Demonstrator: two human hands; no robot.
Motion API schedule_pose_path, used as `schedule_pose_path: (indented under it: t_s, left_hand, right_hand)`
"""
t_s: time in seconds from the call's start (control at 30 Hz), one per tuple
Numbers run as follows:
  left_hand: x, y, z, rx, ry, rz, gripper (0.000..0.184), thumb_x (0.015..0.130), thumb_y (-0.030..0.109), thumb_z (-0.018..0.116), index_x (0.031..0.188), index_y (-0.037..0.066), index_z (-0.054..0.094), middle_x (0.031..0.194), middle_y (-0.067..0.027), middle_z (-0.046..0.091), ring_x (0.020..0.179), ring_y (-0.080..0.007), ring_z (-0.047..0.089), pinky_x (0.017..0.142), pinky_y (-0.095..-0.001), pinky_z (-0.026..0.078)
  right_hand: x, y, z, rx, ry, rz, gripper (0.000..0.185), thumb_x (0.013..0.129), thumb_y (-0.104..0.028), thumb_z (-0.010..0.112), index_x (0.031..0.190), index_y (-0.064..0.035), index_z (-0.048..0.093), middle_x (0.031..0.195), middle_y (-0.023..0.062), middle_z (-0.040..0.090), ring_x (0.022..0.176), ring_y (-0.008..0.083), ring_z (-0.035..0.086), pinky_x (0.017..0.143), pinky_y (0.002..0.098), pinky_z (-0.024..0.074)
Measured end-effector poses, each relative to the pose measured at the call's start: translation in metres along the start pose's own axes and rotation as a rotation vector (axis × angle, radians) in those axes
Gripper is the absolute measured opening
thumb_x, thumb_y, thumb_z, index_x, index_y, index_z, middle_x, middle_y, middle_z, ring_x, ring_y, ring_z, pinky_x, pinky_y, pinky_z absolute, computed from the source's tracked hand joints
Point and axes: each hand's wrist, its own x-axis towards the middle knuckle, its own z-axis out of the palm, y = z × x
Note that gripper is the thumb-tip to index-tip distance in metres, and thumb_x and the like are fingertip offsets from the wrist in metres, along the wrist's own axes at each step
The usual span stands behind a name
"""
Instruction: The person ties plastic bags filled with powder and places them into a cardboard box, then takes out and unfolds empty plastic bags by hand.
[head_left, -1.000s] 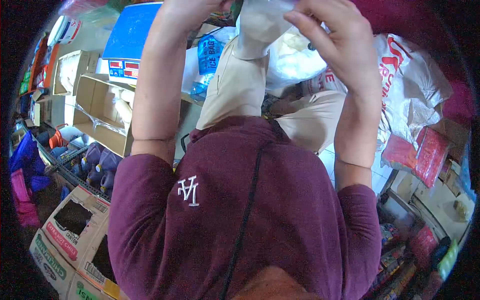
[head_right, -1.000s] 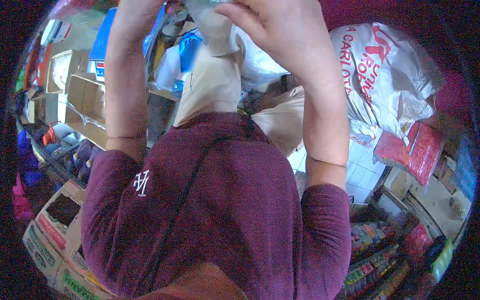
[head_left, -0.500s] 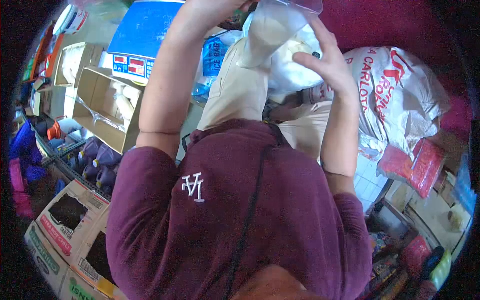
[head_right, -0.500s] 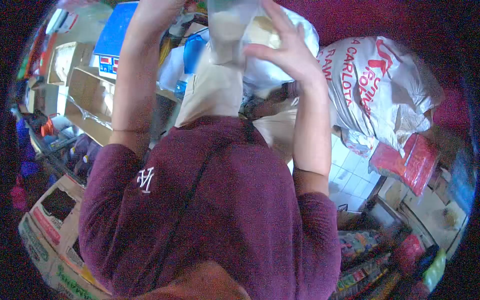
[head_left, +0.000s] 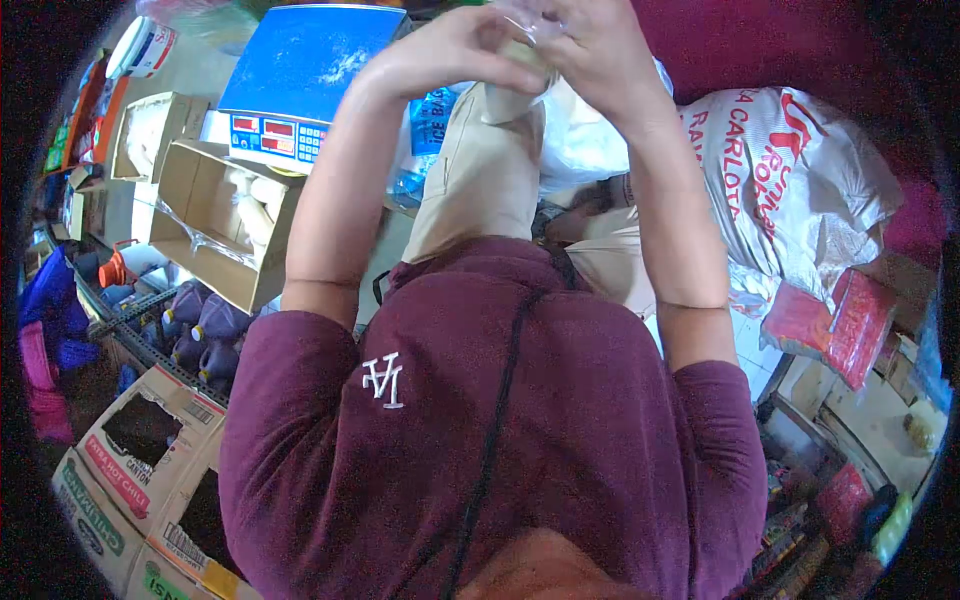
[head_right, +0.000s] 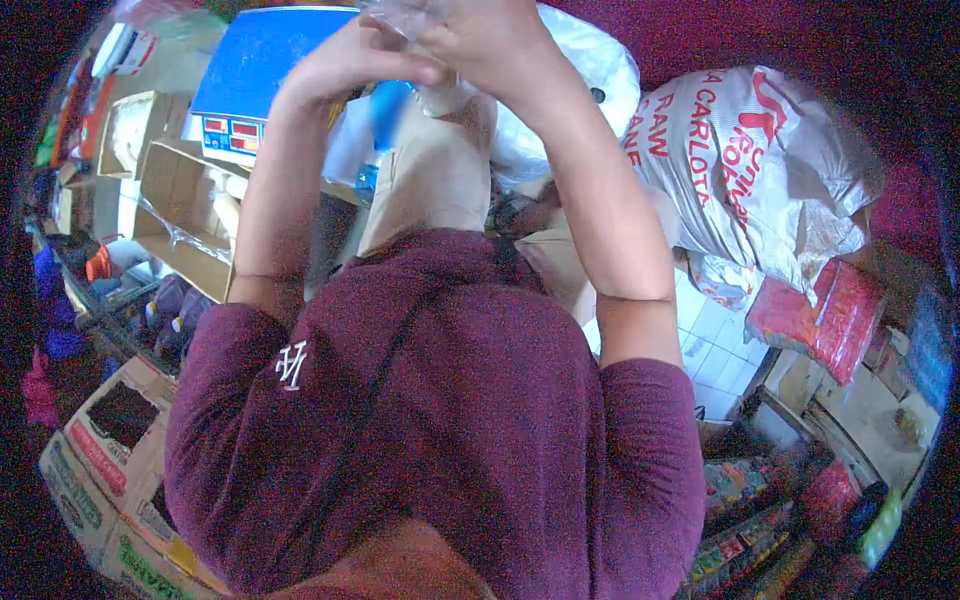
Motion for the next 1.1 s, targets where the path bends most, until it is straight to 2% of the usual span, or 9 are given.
schedule_pose_path:
  t_s: [0.13, 0.2, 0.23, 0.4, 0.53, 0.7, 0.9, 0.97, 1.1]
  left_hand:
    - [0.020, -0.010, 0.006, 0.239, 0.056, 0.041, 0.024, 0.066, 0.004, 0.067, 0.089, 0.002, 0.060, 0.086, -0.0031, 0.060, 0.082, -0.0129, 0.055, 0.070, -0.0281, 0.046]
    - [0.026, -0.013, 0.011, 0.371, 0.113, 0.024, 0.017, 0.068, 0.006, 0.065, 0.084, 0.001, 0.061, 0.082, -0.0034, 0.060, 0.081, -0.0119, 0.056, 0.069, -0.0269, 0.047]
    - [0.029, -0.019, 0.007, 0.211, 0.022, -0.015, 0.013, 0.071, 0.007, 0.063, 0.083, 0.001, 0.061, 0.081, -0.0032, 0.060, 0.080, -0.0117, 0.056, 0.069, -0.0263, 0.046]
    - [0.026, -0.023, 0.021, 0.129, 0.182, 0.168, 0.013, 0.085, 0.013, 0.054, 0.087, 0.000, 0.059, 0.083, -0.0021, 0.056, 0.081, -0.0101, 0.053, 0.072, -0.0240, 0.043]
    - [0.022, -0.030, 0.028, 0.922, 0.424, 0.502, 0.015, 0.086, 0.014, 0.048, 0.090, 0.001, 0.055, 0.086, -0.0145, 0.055, 0.083, -0.0292, 0.056, 0.073, -0.0349, 0.043]
    - [0.022, -0.037, 0.030, 0.929, 0.465, 0.452, 0.018, 0.081, 0.016, 0.052, 0.090, 0.001, 0.054, 0.085, -0.0157, 0.056, 0.077, -0.0318, 0.056, 0.067, -0.0365, 0.044]
    - [0.026, -0.028, 0.025, 0.071, 0.182, -0.047, 0.020, 0.079, 0.018, 0.055, 0.072, -0.001, 0.056, 0.073, -0.0069, 0.055, 0.066, -0.0194, 0.055, 0.061, -0.0314, 0.043]
    - [0.025, -0.013, 0.023, 0.255, 0.177, 0.125, 0.019, 0.080, 0.017, 0.056, 0.073, -0.001, 0.056, 0.073, -0.0078, 0.055, 0.069, -0.0194, 0.054, 0.064, -0.0317, 0.043]
    - [0.015, -0.011, 0.033, 0.530, 0.274, 0.409, 0.018, 0.085, 0.019, 0.052, 0.082, 0.001, 0.056, 0.082, -0.0141, 0.057, 0.081, -0.0293, 0.056, 0.071, -0.0374, 0.044]
  right_hand:
    - [0.006, 0.007, 0.012, 0.126, 0.092, -0.125, 0.016, 0.076, -0.022, 0.063, 0.075, -0.0061, 0.061, 0.066, 0.0095, 0.056, 0.060, 0.0229, 0.054, 0.064, 0.0321, 0.0369]
    - [0.006, 0.006, 0.005, 0.214, -0.104, 0.258, 0.013, 0.078, -0.018, 0.061, 0.076, -0.0052, 0.061, 0.069, 0.0116, 0.057, 0.061, 0.0233, 0.056, 0.058, 0.0325, 0.0404]
    - [0.001, 0.014, 0.009, 0.178, 0.040, 0.083, 0.012, 0.081, -0.014, 0.058, 0.078, -0.0030, 0.061, 0.070, 0.0094, 0.060, 0.061, 0.0177, 0.057, 0.055, 0.0287, 0.0433]
    - [-0.036, 0.045, 0.032, 0.718, 0.285, 0.501, 0.014, 0.086, -0.014, 0.056, 0.084, -0.0007, 0.060, 0.077, 0.0009, 0.060, 0.073, 0.0066, 0.054, 0.066, 0.0213, 0.0434]
    - [-0.042, 0.050, 0.036, 0.825, 0.383, 0.565, 0.013, 0.086, -0.015, 0.057, 0.086, -0.0015, 0.060, 0.078, 0.0005, 0.060, 0.075, 0.0071, 0.054, 0.070, 0.0207, 0.0425]
    - [-0.027, 0.032, 0.024, 0.814, 0.266, 0.490, 0.012, 0.086, -0.011, 0.056, 0.084, -0.0002, 0.059, 0.075, 0.0010, 0.060, 0.069, 0.0075, 0.055, 0.064, 0.0214, 0.0438]
    - [-0.014, 0.016, 0.001, 0.212, 0.076, 0.224, 0.011, 0.086, -0.008, 0.054, 0.086, 0.0023, 0.058, 0.075, 0.0022, 0.061, 0.068, 0.0078, 0.056, 0.061, 0.0206, 0.0446]
    - [-0.021, 0.024, 0.006, 0.720, 0.266, 0.282, 0.012, 0.086, -0.008, 0.054, 0.087, 0.0027, 0.059, 0.077, 0.0019, 0.061, 0.070, 0.0074, 0.056, 0.064, 0.0200, 0.0446]
    - [-0.045, 0.037, 0.013, 0.682, 0.322, 0.596, 0.014, 0.088, -0.010, 0.054, 0.091, 0.0015, 0.061, 0.083, 0.0005, 0.062, 0.074, 0.0055, 0.054, 0.069, 0.0186, 0.0430]
